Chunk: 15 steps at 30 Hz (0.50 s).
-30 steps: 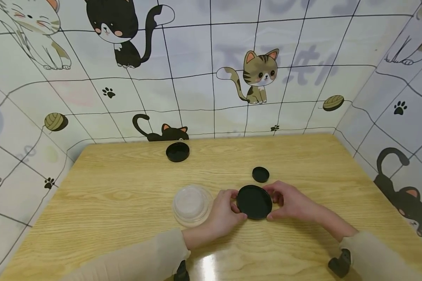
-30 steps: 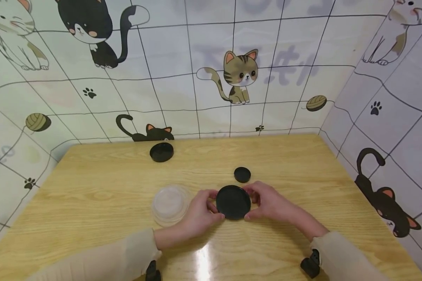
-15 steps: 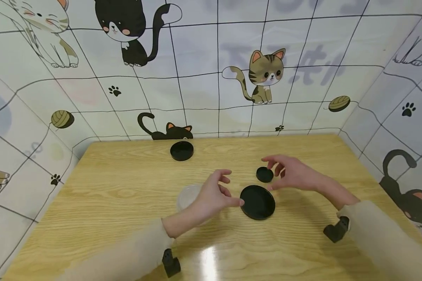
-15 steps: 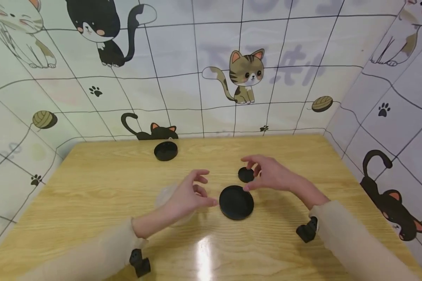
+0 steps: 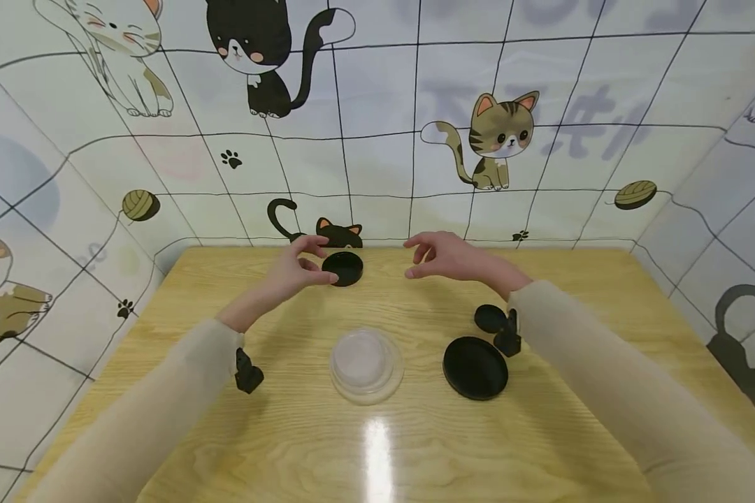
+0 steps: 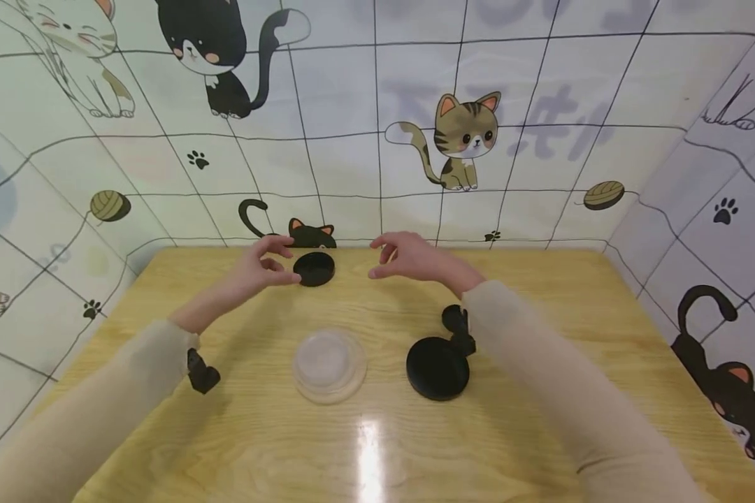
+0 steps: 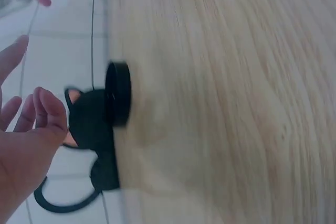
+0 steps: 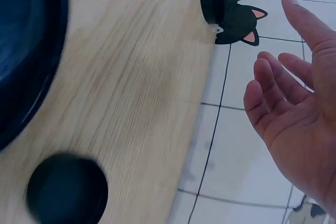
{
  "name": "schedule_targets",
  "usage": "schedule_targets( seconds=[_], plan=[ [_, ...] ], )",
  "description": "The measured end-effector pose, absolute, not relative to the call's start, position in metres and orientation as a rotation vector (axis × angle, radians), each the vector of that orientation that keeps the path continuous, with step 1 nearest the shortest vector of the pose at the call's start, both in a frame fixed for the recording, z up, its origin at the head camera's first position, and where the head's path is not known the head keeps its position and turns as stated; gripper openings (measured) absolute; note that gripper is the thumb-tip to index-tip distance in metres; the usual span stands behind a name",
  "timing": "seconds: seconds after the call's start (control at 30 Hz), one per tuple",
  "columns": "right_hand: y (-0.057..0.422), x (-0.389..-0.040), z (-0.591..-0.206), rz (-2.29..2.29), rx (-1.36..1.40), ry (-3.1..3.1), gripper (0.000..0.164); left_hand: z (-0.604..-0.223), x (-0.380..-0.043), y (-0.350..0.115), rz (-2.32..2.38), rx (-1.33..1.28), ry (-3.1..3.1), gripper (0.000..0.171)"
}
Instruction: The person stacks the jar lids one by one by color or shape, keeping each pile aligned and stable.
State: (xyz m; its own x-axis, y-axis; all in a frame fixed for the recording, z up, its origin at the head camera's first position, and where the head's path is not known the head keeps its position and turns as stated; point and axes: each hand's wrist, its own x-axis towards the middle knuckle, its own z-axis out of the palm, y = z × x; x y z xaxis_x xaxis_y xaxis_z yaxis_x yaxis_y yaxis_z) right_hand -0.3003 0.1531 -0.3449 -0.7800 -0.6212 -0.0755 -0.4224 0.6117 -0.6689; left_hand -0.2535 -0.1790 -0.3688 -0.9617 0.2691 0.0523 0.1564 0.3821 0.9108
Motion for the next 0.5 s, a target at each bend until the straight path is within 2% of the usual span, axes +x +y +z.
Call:
schedule_targets(
  seconds=[0.27,0.5],
  plan=[
    [0.111,-0.320,-0.371,-1.009,-0.770,2.507,0.068,-0.397,-0.274,-0.212,1.634,0.181,2.502,0.077],
    [0.081,-0.334,-0.398,-1.001,-0.739,2.517,0.066,-0.420,-0.287,-0.215,1.742,0.129,2.348,0.082]
  ],
)
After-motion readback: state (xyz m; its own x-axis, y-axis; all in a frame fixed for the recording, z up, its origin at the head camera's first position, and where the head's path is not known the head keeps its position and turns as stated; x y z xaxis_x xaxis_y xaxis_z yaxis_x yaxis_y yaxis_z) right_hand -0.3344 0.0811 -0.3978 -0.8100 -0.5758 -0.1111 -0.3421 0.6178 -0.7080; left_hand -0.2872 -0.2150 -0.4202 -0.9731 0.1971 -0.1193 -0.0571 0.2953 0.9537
